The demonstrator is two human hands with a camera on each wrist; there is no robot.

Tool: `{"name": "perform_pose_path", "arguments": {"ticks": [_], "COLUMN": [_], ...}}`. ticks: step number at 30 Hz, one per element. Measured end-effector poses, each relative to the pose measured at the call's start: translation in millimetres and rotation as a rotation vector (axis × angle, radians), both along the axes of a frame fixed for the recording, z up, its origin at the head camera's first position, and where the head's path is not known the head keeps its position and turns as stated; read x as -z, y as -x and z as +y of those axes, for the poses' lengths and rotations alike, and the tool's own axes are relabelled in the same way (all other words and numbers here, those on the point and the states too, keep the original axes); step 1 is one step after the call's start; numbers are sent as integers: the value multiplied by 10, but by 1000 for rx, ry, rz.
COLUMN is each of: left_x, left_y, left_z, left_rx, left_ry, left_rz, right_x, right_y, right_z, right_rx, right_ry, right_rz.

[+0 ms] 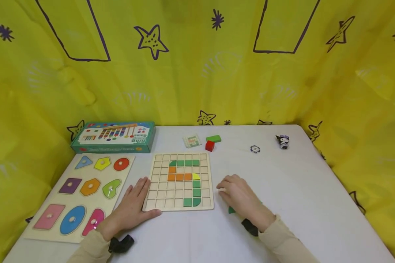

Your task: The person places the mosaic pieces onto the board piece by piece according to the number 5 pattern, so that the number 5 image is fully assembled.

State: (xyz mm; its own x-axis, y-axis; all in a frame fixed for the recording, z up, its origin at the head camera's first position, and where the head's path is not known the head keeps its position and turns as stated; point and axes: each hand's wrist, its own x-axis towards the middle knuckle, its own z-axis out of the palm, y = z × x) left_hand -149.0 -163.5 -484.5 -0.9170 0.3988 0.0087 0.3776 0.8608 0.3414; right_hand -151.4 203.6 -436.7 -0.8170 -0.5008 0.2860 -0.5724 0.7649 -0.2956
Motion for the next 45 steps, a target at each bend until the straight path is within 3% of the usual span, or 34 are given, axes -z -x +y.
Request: {"name": "perform_pose_path", "arguments": {"ticks": [4,8,16,22,27,36,45], "left_x": [-13,-17,-3,1,3,16,-2], "left_y": [-4,-8,-9,-1,1,7,6], "left_z": [-15,-22,-2,1,-5,-4,-3], "left_rx": [-6,-5,3,4,9,8,-4], "left_ry": [7,7,-14,-3,-12,-9,2], "left_rz": [2,7,29,18,17,7,-3], "right_x": [8,52,126,63,5,48,100], "right_y": [-80,-159,-191,-119,-35,88,160], "right_z": [400,625,683,476,107,-699,-1037], "right_rx": [162,241,239,243,157,-164,-277], "right_ry": [-44,-81,-93,16,76,29,41], "right_rz": [-80,-171,-146,-194,-218,-163,-118]}}
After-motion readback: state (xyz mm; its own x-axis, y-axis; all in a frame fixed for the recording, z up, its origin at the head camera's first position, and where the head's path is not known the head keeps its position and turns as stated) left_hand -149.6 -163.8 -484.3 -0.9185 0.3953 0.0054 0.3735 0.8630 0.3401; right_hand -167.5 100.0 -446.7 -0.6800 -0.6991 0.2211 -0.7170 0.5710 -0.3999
